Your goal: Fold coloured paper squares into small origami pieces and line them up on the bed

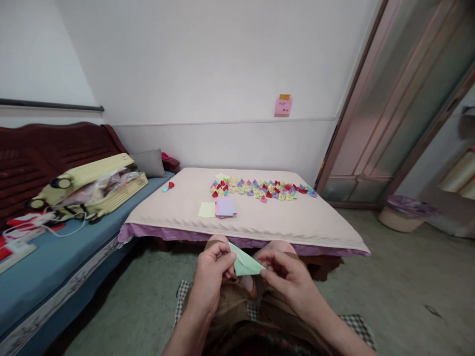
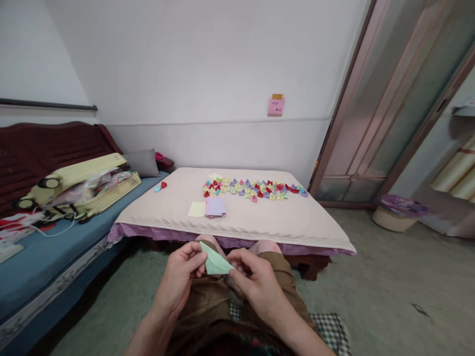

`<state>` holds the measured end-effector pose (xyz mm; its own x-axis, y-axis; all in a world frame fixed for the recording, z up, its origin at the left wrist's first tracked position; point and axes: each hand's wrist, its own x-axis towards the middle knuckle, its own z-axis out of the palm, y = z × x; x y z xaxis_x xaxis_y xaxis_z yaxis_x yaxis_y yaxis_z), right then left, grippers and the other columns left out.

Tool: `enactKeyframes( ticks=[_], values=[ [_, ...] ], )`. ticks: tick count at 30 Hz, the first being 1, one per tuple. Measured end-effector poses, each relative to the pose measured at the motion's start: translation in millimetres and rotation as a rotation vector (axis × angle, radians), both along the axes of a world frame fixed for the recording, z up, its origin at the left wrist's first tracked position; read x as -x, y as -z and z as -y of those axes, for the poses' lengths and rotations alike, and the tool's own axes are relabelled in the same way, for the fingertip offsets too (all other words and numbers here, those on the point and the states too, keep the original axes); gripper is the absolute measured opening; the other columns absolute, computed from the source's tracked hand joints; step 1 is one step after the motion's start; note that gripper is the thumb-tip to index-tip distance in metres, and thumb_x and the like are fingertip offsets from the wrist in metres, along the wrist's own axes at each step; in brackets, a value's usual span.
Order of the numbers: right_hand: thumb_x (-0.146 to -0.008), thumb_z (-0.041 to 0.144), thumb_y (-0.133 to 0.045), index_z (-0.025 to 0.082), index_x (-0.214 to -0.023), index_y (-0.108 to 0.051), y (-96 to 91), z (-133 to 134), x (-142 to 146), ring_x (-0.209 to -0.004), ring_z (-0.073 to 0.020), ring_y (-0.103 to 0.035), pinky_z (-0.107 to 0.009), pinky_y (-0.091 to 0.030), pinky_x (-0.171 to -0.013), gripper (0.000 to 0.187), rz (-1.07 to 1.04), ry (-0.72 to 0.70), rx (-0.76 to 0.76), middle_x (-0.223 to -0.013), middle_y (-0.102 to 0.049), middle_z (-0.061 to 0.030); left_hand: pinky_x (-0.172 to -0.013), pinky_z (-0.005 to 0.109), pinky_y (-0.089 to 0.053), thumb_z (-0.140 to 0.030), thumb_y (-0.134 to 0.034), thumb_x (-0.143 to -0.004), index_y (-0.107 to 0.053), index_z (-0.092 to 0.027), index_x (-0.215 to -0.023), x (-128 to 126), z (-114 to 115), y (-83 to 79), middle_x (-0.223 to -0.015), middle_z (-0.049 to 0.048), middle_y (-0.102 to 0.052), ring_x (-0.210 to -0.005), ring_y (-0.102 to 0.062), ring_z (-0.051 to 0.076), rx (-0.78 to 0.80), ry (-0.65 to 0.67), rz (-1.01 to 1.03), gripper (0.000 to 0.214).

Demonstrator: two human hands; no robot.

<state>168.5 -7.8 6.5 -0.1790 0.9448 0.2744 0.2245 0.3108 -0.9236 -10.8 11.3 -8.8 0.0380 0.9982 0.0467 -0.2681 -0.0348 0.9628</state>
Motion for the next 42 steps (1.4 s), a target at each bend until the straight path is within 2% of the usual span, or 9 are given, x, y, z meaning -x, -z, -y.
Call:
enactKeyframes(
  ticks=[6, 12, 18, 24, 28, 32, 35, 39, 42],
  values=[
    [-0.083, 0.024, -0.060, 0.022, -0.091, -0.071, -1.7, 5, -6, -0.068, -0.0183, -0.058, -0.028, -0.044, -0.062, 0.013, 0.206, 0.022, -0.256, -0.074, -0.067, -0.0042, -0.049, 0.018, -0.032, -0.027, -0.065, -0.078, -0.065, -0.014, -0.075, 1, 1, -2.0, -0.051, -0.0041, -0.054, -0.047, -0.043, 0.007, -0.027, 0.025, 0.001, 0.013],
    [-0.088, 0.021, -0.056, 0.022, -0.101, -0.070, 2.9, 4, -7, -0.068, -0.0180, -0.060, -0.028, -0.046, -0.061, 0.019, 0.290, -0.031, -0.377, -0.076, -0.067, -0.0051, -0.050, 0.019, -0.032, -0.028, -0.064, -0.078, -0.067, -0.014, -0.077, 2, 0, -0.4, -0.051, -0.0037, -0.053, -0.048, -0.043, 0.007, -0.035, 0.013, -0.011, 0.014],
    [-0.088, 0.015, -0.053, 0.020, -0.084, -0.066, -1.6, 6, 0, -0.070, -0.0169, -0.060, -0.026, -0.047, -0.062, 0.015, 0.326, 0.004, -0.496, -0.075, -0.062, -0.0051, -0.050, 0.019, -0.035, -0.030, -0.063, -0.079, -0.066, -0.013, -0.078, -1, 1, -2.4, -0.053, -0.0027, -0.055, -0.048, -0.045, 0.008, -0.033, -0.002, -0.121, 0.017],
    [-0.088, 0.016, -0.051, 0.021, -0.080, -0.064, -5.6, 8, 7, -0.085, -0.0190, -0.062, -0.027, -0.051, -0.071, 0.016, 0.364, 0.082, -0.574, -0.093, -0.063, -0.0092, -0.048, 0.020, -0.036, -0.034, -0.062, -0.079, -0.070, -0.014, -0.086, -5, 4, -1.0, -0.056, -0.0017, -0.054, -0.049, -0.046, 0.010, -0.084, 0.057, -0.240, 0.023],
    [-0.089, 0.016, -0.050, 0.021, -0.081, -0.063, -4.3, 5, 8, -0.079, -0.0181, -0.061, -0.027, -0.050, -0.068, 0.016, 0.362, 0.078, -0.573, -0.085, -0.063, -0.0073, -0.049, 0.021, -0.032, -0.037, -0.049, -0.089, -0.072, -0.014, -0.084, -4, 9, -8.4, -0.051, -0.0029, -0.047, -0.047, -0.041, 0.010, -0.186, 0.145, -0.375, 0.033],
    [-0.090, 0.018, -0.052, 0.020, -0.078, -0.063, -2.2, 1, 6, -0.068, -0.0164, -0.057, -0.027, -0.045, -0.062, 0.017, 0.384, 0.089, -0.507, -0.072, -0.060, -0.0040, -0.056, 0.021, -0.034, -0.026, -0.060, -0.081, -0.072, -0.016, -0.078, -7, 14, -16.7, -0.065, 0.0003, -0.057, -0.060, -0.046, 0.011, -0.242, 0.223, -0.415, 0.016],
    [-0.087, 0.020, -0.057, 0.019, -0.078, -0.064, -1.7, -1, 4, -0.067, -0.0163, -0.056, -0.027, -0.043, -0.062, 0.011, 0.361, 0.099, -0.422, -0.071, -0.061, -0.0031, -0.051, 0.021, -0.030, -0.021, -0.060, -0.080, -0.074, -0.016, -0.080, -9, 14, -12.9, -0.056, -0.0017, -0.053, -0.053, -0.042, 0.010, -0.175, 0.205, -0.410, 0.015],
    [-0.080, 0.023, -0.064, 0.020, -0.074, -0.065, -1.8, -3, 2, -0.063, -0.0158, -0.052, -0.026, -0.040, -0.057, 0.007, 0.286, 0.102, -0.262, -0.067, -0.058, -0.0010, -0.044, 0.021, -0.020, -0.027, -0.059, -0.081, -0.073, -0.013, -0.085, -9, 8, -0.7, -0.042, -0.0064, -0.040, -0.041, -0.030, 0.007, -0.054, 0.165, -0.281, 0.020],
    [-0.078, 0.024, -0.065, 0.020, -0.069, -0.066, -4.0, -6, 0, -0.079, -0.0192, -0.056, -0.028, -0.043, -0.067, 0.010, 0.186, 0.128, -0.222, -0.082, -0.062, -0.0045, -0.043, 0.020, -0.020, -0.029, -0.061, -0.081, -0.072, -0.013, -0.087, -8, 6, 4.3, -0.041, -0.0067, -0.042, -0.039, -0.030, 0.005, -0.025, 0.164, -0.166, 0.021]
  ],
)
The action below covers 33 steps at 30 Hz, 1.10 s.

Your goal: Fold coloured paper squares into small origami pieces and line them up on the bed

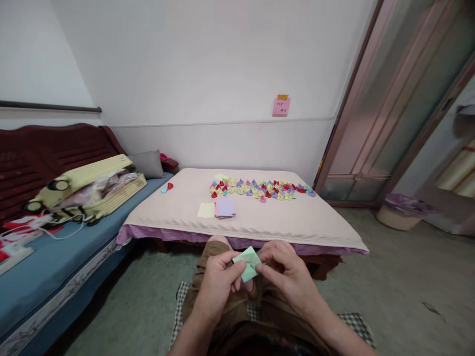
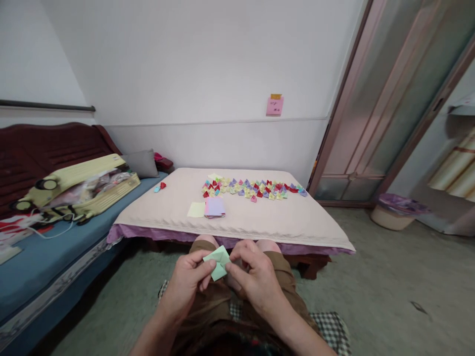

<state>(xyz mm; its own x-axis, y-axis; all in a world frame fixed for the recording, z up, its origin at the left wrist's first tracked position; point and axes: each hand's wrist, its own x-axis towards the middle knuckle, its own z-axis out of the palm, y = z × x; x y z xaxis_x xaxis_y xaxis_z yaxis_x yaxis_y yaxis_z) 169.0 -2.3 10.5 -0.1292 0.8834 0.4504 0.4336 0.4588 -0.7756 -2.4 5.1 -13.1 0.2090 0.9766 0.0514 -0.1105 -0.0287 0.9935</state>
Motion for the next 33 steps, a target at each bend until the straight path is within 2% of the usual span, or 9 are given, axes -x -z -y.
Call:
enactKeyframes(
  ticks=[2, 4, 7, 11, 17, 25, 29, 33],
  values=[
    [-0.076, 0.024, -0.065, 0.019, -0.068, -0.066, -2.7, -1, -1, -0.092, -0.0219, -0.056, -0.030, -0.044, -0.077, 0.010, -0.076, -0.035, 0.045, -0.095, -0.063, -0.0068, -0.042, 0.019, -0.021, -0.029, -0.062, -0.080, -0.071, -0.012, -0.087, 0, 0, 0.7, -0.041, -0.0062, -0.044, -0.039, -0.032, 0.005, 0.007, 0.005, 0.038, 0.021],
    [-0.077, 0.026, -0.065, 0.018, -0.066, -0.065, -4.7, -1, 0, -0.088, -0.0211, -0.058, -0.031, -0.045, -0.077, 0.013, -0.134, -0.095, 0.124, -0.090, -0.065, -0.0063, -0.041, 0.018, -0.022, -0.029, -0.063, -0.080, -0.071, -0.011, -0.086, -1, 0, 0.5, -0.041, -0.0061, -0.045, -0.038, -0.033, 0.005, 0.008, 0.013, 0.047, 0.021],
    [-0.079, 0.030, -0.063, 0.018, -0.066, -0.061, -3.6, -1, 2, -0.063, -0.0154, -0.055, -0.026, -0.044, -0.059, 0.018, -0.214, -0.126, 0.242, -0.065, -0.059, -0.0005, -0.041, 0.017, -0.025, -0.027, -0.063, -0.078, -0.070, -0.011, -0.092, -2, 1, -1.1, -0.045, -0.0056, -0.048, -0.039, -0.037, 0.005, 0.014, -0.018, 0.031, 0.022],
    [-0.080, 0.033, -0.062, 0.018, -0.068, -0.056, 1.7, 0, 4, -0.047, -0.0108, -0.049, -0.022, -0.039, -0.047, 0.021, -0.314, -0.121, 0.328, -0.054, -0.052, 0.0042, -0.043, 0.016, -0.031, -0.020, -0.063, -0.075, -0.064, -0.014, -0.110, -2, 1, -4.3, -0.060, -0.0043, -0.056, -0.043, -0.043, 0.005, -0.020, -0.088, 0.023, 0.036],
    [-0.078, 0.034, -0.066, 0.017, -0.070, -0.056, 1.8, -1, 5, -0.043, -0.0074, -0.046, -0.019, -0.036, -0.043, 0.021, -0.396, -0.109, 0.340, -0.055, -0.050, 0.0062, -0.044, 0.017, -0.033, -0.019, -0.064, -0.074, -0.069, -0.012, -0.097, -4, -1, -0.2, -0.049, -0.0045, -0.054, -0.042, -0.046, 0.006, -0.001, -0.103, 0.033, 0.025],
    [-0.076, 0.031, -0.068, 0.017, -0.074, -0.063, 4.5, 1, 12, -0.041, -0.0071, -0.045, -0.019, -0.034, -0.041, 0.015, -0.488, -0.146, 0.365, -0.057, -0.053, 0.0050, -0.044, 0.016, -0.032, -0.013, -0.068, -0.068, -0.070, -0.014, -0.079, -13, 4, 4.1, -0.054, -0.0043, -0.057, -0.043, -0.044, 0.004, 0.078, -0.200, 0.257, 0.012],
    [-0.075, 0.021, -0.067, 0.019, -0.076, -0.072, 5.9, 4, 9, -0.054, -0.0109, -0.053, -0.023, -0.040, -0.050, 0.005, -0.460, -0.183, 0.268, -0.069, -0.057, 0.0006, -0.045, 0.016, -0.032, -0.010, -0.063, -0.069, -0.070, -0.015, -0.071, -13, 5, 3.5, -0.049, -0.0047, -0.054, -0.044, -0.045, 0.005, 0.058, -0.200, 0.302, 0.009],
    [-0.075, 0.015, -0.063, 0.022, -0.076, -0.076, 4.8, 5, 2, -0.070, -0.0161, -0.057, -0.027, -0.044, -0.062, 0.015, -0.350, -0.233, 0.175, -0.078, -0.061, -0.0035, -0.049, 0.019, -0.035, -0.011, -0.056, -0.072, -0.068, -0.015, -0.067, -8, 6, 3.6, -0.050, -0.0026, -0.055, -0.047, -0.048, 0.007, 0.026, -0.126, 0.280, 0.014]
  ],
)
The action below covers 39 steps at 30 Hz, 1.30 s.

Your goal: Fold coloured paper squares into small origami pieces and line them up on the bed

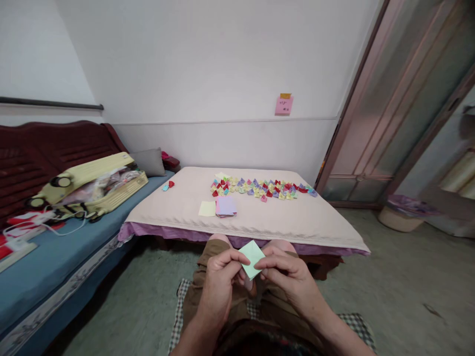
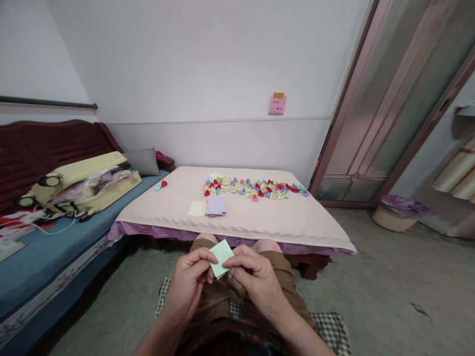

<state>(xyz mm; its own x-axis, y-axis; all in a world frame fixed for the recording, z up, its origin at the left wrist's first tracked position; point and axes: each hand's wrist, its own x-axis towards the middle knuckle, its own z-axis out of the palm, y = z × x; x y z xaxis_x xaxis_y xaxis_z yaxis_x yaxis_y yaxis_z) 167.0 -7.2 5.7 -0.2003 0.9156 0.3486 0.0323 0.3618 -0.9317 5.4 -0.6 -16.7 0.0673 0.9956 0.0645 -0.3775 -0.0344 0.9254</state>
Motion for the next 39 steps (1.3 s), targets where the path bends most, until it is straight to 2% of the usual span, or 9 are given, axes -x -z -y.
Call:
enactKeyframes(
  ticks=[8, 11, 16, 22, 25, 28, 30, 34, 39],
  values=[
    [-0.073, 0.011, -0.057, 0.020, -0.071, -0.072, -5.3, 1, -3, -0.076, -0.0177, -0.056, -0.027, -0.043, -0.066, 0.017, 0.088, -0.015, -0.034, -0.081, -0.061, -0.0037, -0.048, 0.019, -0.030, -0.011, -0.061, -0.065, -0.059, -0.016, -0.064, 3, -3, -4.5, -0.050, -0.0052, -0.049, -0.048, -0.041, 0.007, -0.088, -0.044, -0.285, 0.005],
    [-0.072, 0.016, -0.062, 0.020, -0.069, -0.061, -3.6, 1, -2, -0.077, -0.0174, -0.053, -0.027, -0.041, -0.066, 0.005, 0.027, 0.062, 0.005, -0.081, -0.060, -0.0018, -0.046, 0.019, -0.029, -0.012, -0.061, -0.064, -0.051, -0.018, -0.065, -1, -4, -5.7, -0.050, -0.0067, -0.047, -0.046, -0.040, 0.007, -0.069, -0.041, -0.225, 0.011],
    [-0.072, 0.025, -0.066, 0.020, -0.071, -0.051, -0.1, -3, 1, -0.060, -0.0133, -0.041, -0.025, -0.034, -0.056, 0.015, 0.000, 0.161, 0.092, -0.064, -0.047, 0.0045, -0.044, 0.018, -0.028, -0.011, -0.062, -0.061, -0.046, -0.020, -0.080, -5, -4, -8.6, -0.061, -0.0062, -0.055, -0.046, -0.039, 0.007, -0.034, -0.002, -0.105, 0.027],
    [-0.069, 0.023, -0.065, 0.020, -0.060, -0.048, -4.1, -2, 8, -0.059, -0.0132, -0.040, -0.025, -0.033, -0.055, 0.019, 0.061, 0.182, 0.033, -0.061, -0.043, 0.0044, -0.055, 0.019, -0.037, -0.015, -0.064, -0.070, -0.052, -0.019, -0.101, -6, -3, -6.2, -0.062, -0.0054, -0.056, -0.056, -0.050, 0.010, -0.051, -0.056, -0.098, 0.033],
    [-0.071, 0.025, -0.064, 0.020, -0.060, -0.049, -3.0, -1, 10, -0.058, -0.0138, -0.041, -0.025, -0.034, -0.055, 0.020, 0.077, 0.198, 0.014, -0.061, -0.044, 0.0036, -0.058, 0.022, -0.042, -0.016, -0.064, -0.070, -0.054, -0.020, -0.099, -7, -3, -4.6, -0.075, -0.0012, -0.061, -0.062, -0.056, 0.012, -0.085, -0.106, -0.079, 0.031],
    [-0.070, 0.026, -0.065, 0.020, -0.058, -0.049, -1.1, -2, 11, -0.058, -0.0143, -0.042, -0.026, -0.034, -0.055, 0.021, 0.075, 0.273, -0.015, -0.060, -0.045, 0.0033, -0.072, 0.027, -0.046, -0.012, -0.059, -0.073, -0.059, -0.019, -0.078, -8, -1, -5.2, -0.095, 0.0057, -0.063, -0.084, -0.061, 0.018, -0.254, -0.232, -0.297, 0.010],
    [-0.069, 0.025, -0.066, 0.021, -0.059, -0.049, -0.7, -3, 11, -0.058, -0.0143, -0.042, -0.026, -0.035, -0.055, 0.020, 0.069, 0.333, -0.021, -0.060, -0.045, 0.0033, -0.083, 0.031, -0.046, -0.010, -0.058, -0.074, -0.061, -0.019, -0.072, -9, 3, -5.1, -0.106, 0.0088, -0.061, -0.102, -0.058, 0.023, -0.372, -0.289, -0.513, 0.009],
    [-0.068, 0.024, -0.066, 0.021, -0.059, -0.049, -0.7, -3, 15, -0.055, -0.0132, -0.041, -0.024, -0.034, -0.052, 0.020, 0.045, 0.392, -0.015, -0.059, -0.044, 0.0041, -0.089, 0.037, -0.046, -0.009, -0.063, -0.070, -0.062, -0.019, -0.089, -12, 8, 3.4, -0.119, 0.0136, -0.057, -0.111, -0.055, 0.029, -0.514, -0.345, -0.767, 0.022],
    [-0.074, 0.029, -0.067, 0.020, -0.065, -0.053, 4.8, 4, 23, -0.057, -0.0136, -0.045, -0.024, -0.038, -0.053, 0.019, 0.047, 0.315, -0.043, -0.061, -0.048, 0.0031, -0.092, 0.038, -0.043, -0.007, -0.047, -0.083, -0.060, -0.018, -0.094, -12, 9, 17.3, -0.122, 0.0163, -0.054, -0.109, -0.056, 0.026, -0.619, -0.399, -0.882, 0.021]
  ],
)
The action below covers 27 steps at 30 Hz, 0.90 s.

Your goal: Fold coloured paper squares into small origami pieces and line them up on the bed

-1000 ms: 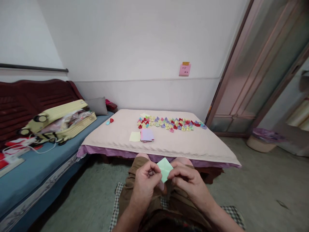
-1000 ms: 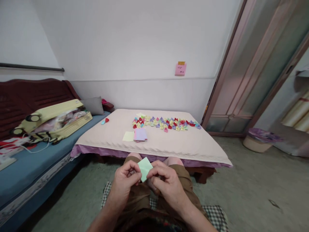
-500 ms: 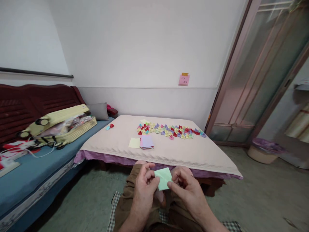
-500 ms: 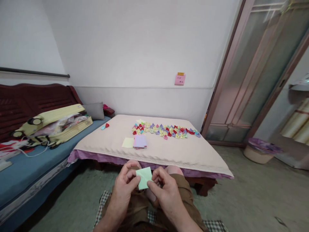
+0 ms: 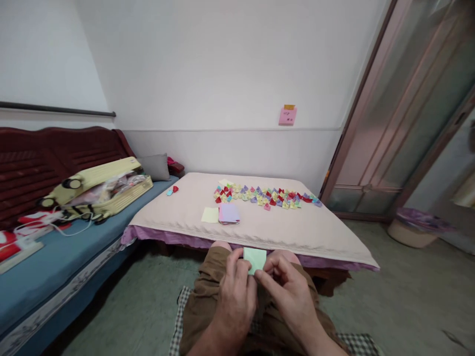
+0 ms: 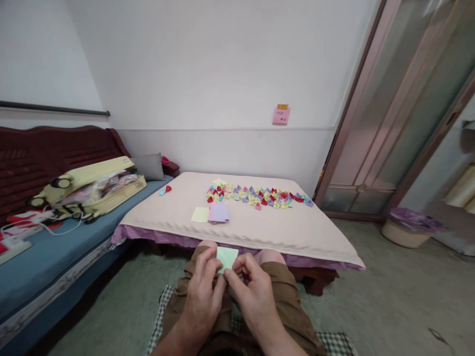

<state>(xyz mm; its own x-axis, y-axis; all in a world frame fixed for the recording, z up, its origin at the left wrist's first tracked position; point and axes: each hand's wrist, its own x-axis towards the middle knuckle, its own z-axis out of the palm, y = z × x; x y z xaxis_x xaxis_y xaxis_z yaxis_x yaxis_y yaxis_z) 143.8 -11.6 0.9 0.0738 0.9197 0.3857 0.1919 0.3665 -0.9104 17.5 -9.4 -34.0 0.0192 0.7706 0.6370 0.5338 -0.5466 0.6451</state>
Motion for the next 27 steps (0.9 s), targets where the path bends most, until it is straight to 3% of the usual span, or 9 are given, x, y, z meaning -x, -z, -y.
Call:
enactKeyframes(
  ticks=[3, 5, 8, 12, 14, 17, 23, 27],
  values=[
    [-0.081, 0.037, -0.063, 0.020, -0.082, -0.057, 2.7, 5, -2, -0.060, -0.0153, -0.053, -0.025, -0.042, -0.056, 0.019, -0.051, -0.053, 0.034, -0.066, -0.057, 0.0007, -0.095, 0.038, -0.040, -0.010, -0.048, -0.085, -0.063, -0.019, -0.084, 6, -5, -4.9, -0.115, 0.0130, -0.058, -0.109, -0.054, 0.025, 0.036, -0.023, 0.086, 0.017],
    [-0.082, 0.041, -0.061, 0.019, -0.088, -0.058, 1.7, 5, -6, -0.061, -0.0163, -0.055, -0.025, -0.044, -0.057, 0.023, -0.080, 0.001, 0.051, -0.067, -0.060, -0.0004, -0.090, 0.036, -0.041, -0.015, -0.053, -0.083, -0.064, -0.018, -0.077, 10, -9, -12.1, -0.101, 0.0096, -0.062, -0.101, -0.056, 0.024, 0.130, -0.007, 0.235, 0.012],
    [-0.078, 0.043, -0.066, 0.019, -0.087, -0.062, -2.8, -2, -13, -0.072, -0.0194, -0.060, -0.027, -0.048, -0.065, 0.026, -0.092, 0.068, 0.053, -0.077, -0.065, -0.0042, -0.072, 0.028, -0.044, -0.021, -0.062, -0.078, -0.063, -0.017, -0.074, 12, -13, -20.5, -0.079, 0.0031, -0.062, -0.076, -0.057, 0.018, 0.391, 0.153, 0.565, 0.006],
    [-0.076, 0.041, -0.068, 0.019, -0.090, -0.067, -3.8, -12, -12, -0.082, -0.0224, -0.062, -0.031, -0.050, -0.074, 0.026, -0.103, -0.130, 0.103, -0.086, -0.069, -0.0062, -0.061, 0.021, -0.039, -0.021, -0.065, -0.076, -0.065, -0.015, -0.079, 8, -12, -20.4, -0.073, -0.0001, -0.061, -0.062, -0.050, 0.011, 0.588, 0.335, 0.883, 0.007],
    [-0.077, 0.040, -0.066, 0.018, -0.086, -0.067, -1.1, -15, -10, -0.069, -0.0192, -0.060, -0.029, -0.049, -0.065, 0.024, -0.127, -0.207, 0.139, -0.075, -0.067, -0.0035, -0.059, 0.021, -0.039, -0.022, -0.067, -0.074, -0.066, -0.014, -0.078, 6, -10, -19.2, -0.071, 0.0002, -0.061, -0.062, -0.050, 0.011, 0.599, 0.355, 0.919, 0.009],
    [-0.074, 0.038, -0.069, 0.016, -0.078, -0.068, 1.0, -14, -8, -0.054, -0.0139, -0.052, -0.025, -0.041, -0.052, 0.022, -0.180, -0.202, 0.184, -0.061, -0.061, 0.0006, -0.061, 0.021, -0.040, -0.023, -0.071, -0.071, -0.068, -0.014, -0.081, 6, -9, -20.6, -0.073, 0.0017, -0.064, -0.066, -0.054, 0.013, 0.617, 0.387, 0.909, 0.014],
    [-0.070, 0.030, -0.072, 0.015, -0.076, -0.067, -6.6, -11, -14, -0.051, -0.0110, -0.046, -0.023, -0.036, -0.051, 0.017, -0.194, -0.218, 0.257, -0.054, -0.056, 0.0040, -0.052, 0.019, -0.036, -0.038, -0.062, -0.082, -0.067, -0.014, -0.083, 12, -12, -23.1, -0.065, -0.0009, -0.058, -0.054, -0.045, 0.008, 0.638, 0.401, 0.882, 0.024],
    [-0.070, 0.029, -0.072, 0.016, -0.077, -0.066, -4.7, -11, -16, -0.049, -0.0101, -0.046, -0.022, -0.035, -0.050, 0.016, -0.212, -0.234, 0.298, -0.052, -0.052, 0.0058, -0.050, 0.019, -0.035, -0.034, -0.067, -0.077, -0.069, -0.013, -0.085, 13, -14, -18.1, -0.065, -0.0004, -0.059, -0.052, -0.045, 0.008, 0.659, 0.358, 0.829, 0.023]
  ],
)
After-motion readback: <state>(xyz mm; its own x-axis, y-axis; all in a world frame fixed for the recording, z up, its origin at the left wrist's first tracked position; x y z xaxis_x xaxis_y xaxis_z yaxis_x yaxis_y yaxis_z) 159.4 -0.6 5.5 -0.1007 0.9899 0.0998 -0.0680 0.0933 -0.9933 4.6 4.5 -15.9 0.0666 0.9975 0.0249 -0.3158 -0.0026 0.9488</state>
